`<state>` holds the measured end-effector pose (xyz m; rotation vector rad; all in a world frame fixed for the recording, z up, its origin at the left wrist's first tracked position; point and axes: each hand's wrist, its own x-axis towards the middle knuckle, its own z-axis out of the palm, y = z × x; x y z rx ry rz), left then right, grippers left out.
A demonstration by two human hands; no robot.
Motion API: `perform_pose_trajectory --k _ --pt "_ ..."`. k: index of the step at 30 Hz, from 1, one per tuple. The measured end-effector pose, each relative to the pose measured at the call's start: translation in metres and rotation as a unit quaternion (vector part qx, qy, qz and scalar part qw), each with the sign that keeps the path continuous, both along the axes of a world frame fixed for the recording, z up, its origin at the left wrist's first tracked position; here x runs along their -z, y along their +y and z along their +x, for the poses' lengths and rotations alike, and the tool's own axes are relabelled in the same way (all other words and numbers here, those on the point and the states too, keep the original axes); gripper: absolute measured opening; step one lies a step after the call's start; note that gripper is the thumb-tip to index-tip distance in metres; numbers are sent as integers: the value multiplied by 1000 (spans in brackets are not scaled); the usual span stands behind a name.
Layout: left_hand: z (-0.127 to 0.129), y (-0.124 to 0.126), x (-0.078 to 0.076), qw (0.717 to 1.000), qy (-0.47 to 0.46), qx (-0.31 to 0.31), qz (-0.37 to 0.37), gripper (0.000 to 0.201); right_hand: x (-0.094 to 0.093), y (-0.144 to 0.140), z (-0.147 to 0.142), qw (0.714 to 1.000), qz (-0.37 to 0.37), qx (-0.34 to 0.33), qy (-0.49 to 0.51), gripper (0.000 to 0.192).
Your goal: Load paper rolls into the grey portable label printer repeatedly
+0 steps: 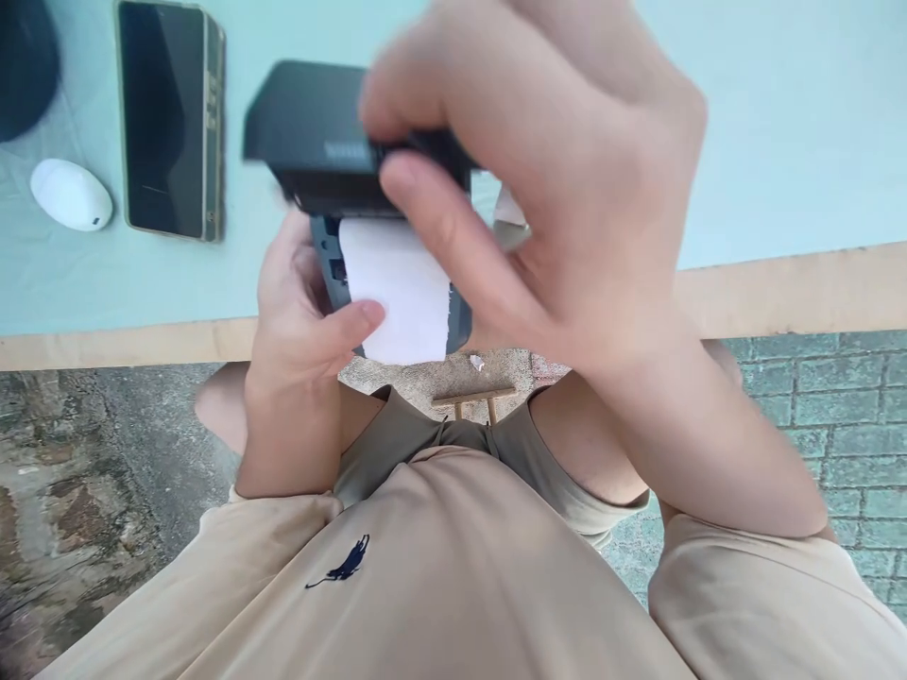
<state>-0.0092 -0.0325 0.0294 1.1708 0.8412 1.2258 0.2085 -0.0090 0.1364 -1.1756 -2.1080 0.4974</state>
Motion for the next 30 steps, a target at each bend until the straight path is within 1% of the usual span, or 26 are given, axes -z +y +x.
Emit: perform_pose_trajectory --k 1,2,6,8,9,11,12,14,15,16,18,20,22,23,26,30 --pt "1 1 6 1000 0 -4 1 104 0 -3 -1 999 37 -21 -13 35" --pt "2 2 11 1000 3 -3 1 105 0 -5 -1 996 79 -33 -5 31" --pt "0 9 32 1000 -1 -5 17 109 11 -6 2 987 147 -64 -5 10" --pt "-1 10 34 1000 -2 -9 18 112 18 -6 5 983 165 -76 -21 11" --pt "-1 10 32 1000 -1 -6 15 112 21 -6 6 982 170 -83 -30 13" --pt "-1 7 21 1000 -10 1 26 107 26 -6 9 981 163 -92 -56 18" --pt "-1 5 13 999 -19 5 35 103 29 -6 9 980 166 -94 -59 18" --pt "-1 -1 -10 998 -37 12 40 91 33 -6 9 979 181 -90 -41 14" --pt "-1 -5 -22 999 -29 18 3 83 34 -6 8 976 198 -83 -24 12" --pt "-1 -8 -33 998 -17 27 -58 71 34 -7 7 974 212 -72 -11 12" --pt "1 -12 -49 991 -62 27 -113 67 31 -10 4 977 211 -39 -13 12" --pt "3 -14 -55 985 -109 19 -131 67 25 -15 1 985 167 -12 -30 18" --pt "6 -14 -54 984 -121 8 -128 64 19 -19 -2 992 118 -11 -43 29" --pt "7 -14 -53 985 -117 5 -124 62 17 -21 -3 993 109 -14 -44 33" --pt "9 -13 -53 984 -116 -2 -134 57 18 -21 -3 990 124 -26 -56 37" --pt "8 -13 -57 980 -147 13 -133 45 21 -20 -2 988 124 -23 -86 38"
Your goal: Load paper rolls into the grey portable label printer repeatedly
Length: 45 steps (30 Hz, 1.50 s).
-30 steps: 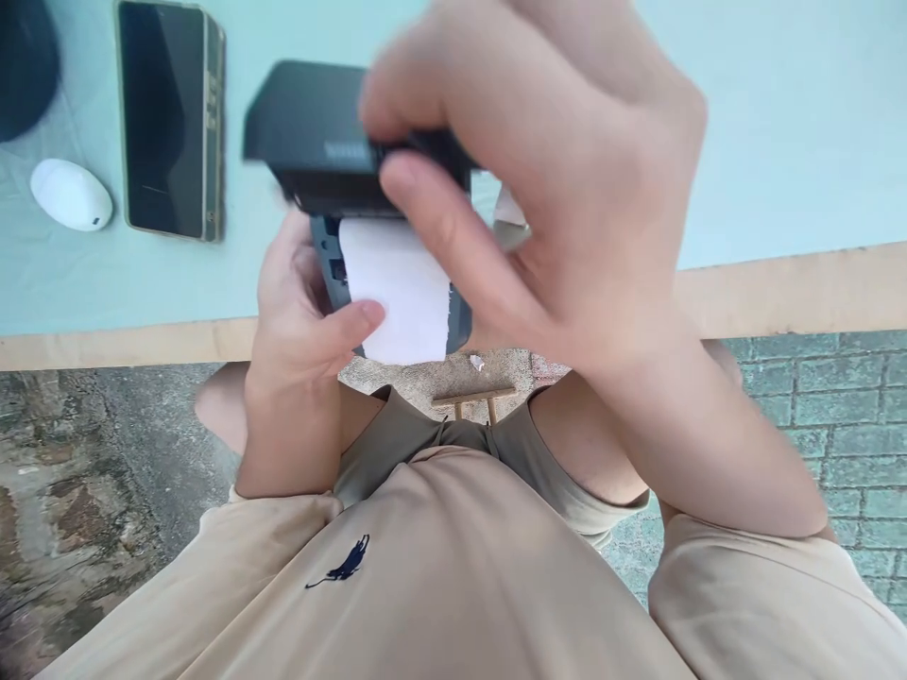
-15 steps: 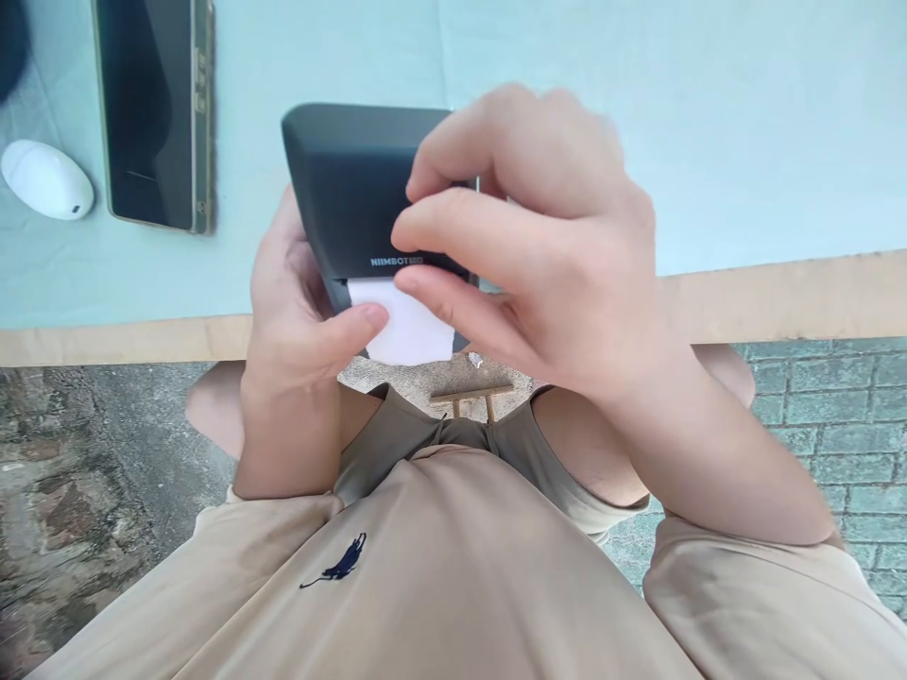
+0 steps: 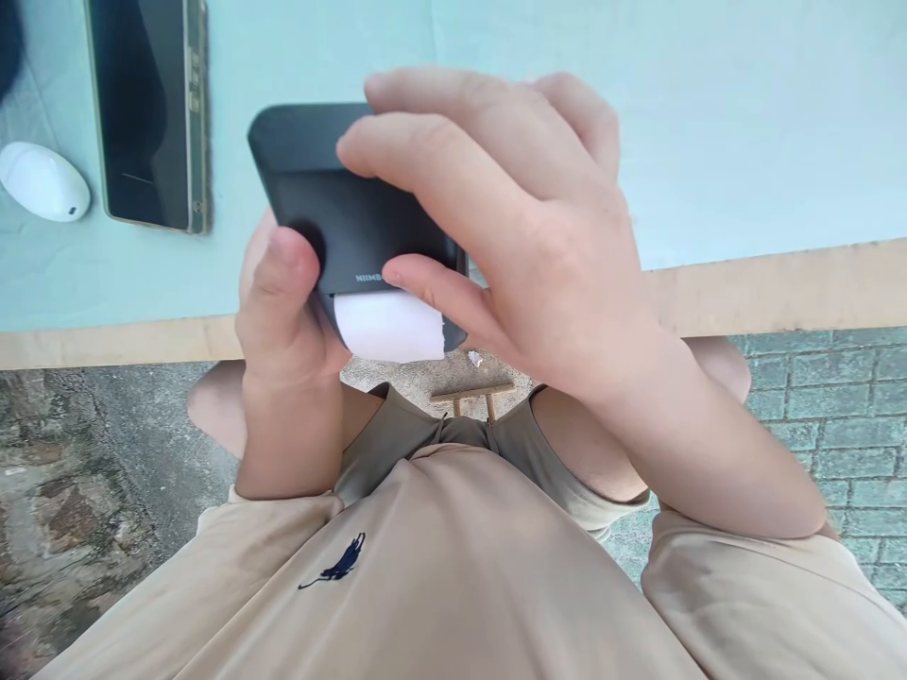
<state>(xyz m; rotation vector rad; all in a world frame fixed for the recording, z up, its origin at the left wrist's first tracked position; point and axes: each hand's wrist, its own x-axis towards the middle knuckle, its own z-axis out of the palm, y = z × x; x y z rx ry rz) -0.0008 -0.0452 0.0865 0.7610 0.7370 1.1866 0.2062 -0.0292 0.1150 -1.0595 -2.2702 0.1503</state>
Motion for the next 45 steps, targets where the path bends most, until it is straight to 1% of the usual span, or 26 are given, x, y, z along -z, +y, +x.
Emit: perform_pose_trajectory --k 3,7,10,12,14,16,17,18,19,20,22,26,30,31,36,39,42,45 --pt "-2 -1 0 1000 9 7 11 41 -3 -2 -3 1000 -9 14 -4 36" --pt "-3 -4 3 999 34 7 15 47 -11 -5 -7 999 -42 24 -1 30" --pt "-2 -4 3 998 57 5 10 50 -13 -5 -8 998 -53 26 2 29" --pt "-2 -1 6 998 51 4 46 49 -11 -4 -7 999 -36 19 4 29" --pt "-3 6 15 997 35 5 72 48 -8 -2 -4 1000 -19 4 20 28" --pt "-6 14 28 997 34 9 73 51 -6 0 0 998 -19 -18 49 25" --pt "-7 18 36 994 34 22 105 57 -6 1 2 998 -23 -24 59 26" --pt "-8 21 43 991 44 23 120 61 -6 2 3 997 -22 -27 67 27" --pt "-8 23 49 990 56 -10 130 63 -6 2 5 997 -21 -25 70 28" --pt "-8 24 54 988 68 -25 137 64 -7 2 6 997 -21 -21 68 29" --pt "-7 23 58 983 89 -56 148 62 -7 2 8 998 -26 -21 59 30" --pt "-5 18 52 981 102 -84 144 57 -6 1 9 998 -44 -35 24 35" --pt "-6 20 46 985 99 -34 139 61 -6 0 9 998 -54 -35 2 40" --pt "-7 21 45 985 102 -31 136 61 -6 0 9 998 -60 -31 -3 41" --pt "-8 22 44 985 127 -64 100 63 -8 0 10 997 -61 -34 -36 48" --pt "-8 18 45 983 135 -79 96 63 -9 -1 10 996 -66 -34 -45 50" --pt "-6 14 42 983 126 -103 83 53 -10 -2 12 996 -61 -39 -54 51" --pt "-2 11 32 988 99 -98 60 38 -13 0 15 994 -71 -46 -63 53"
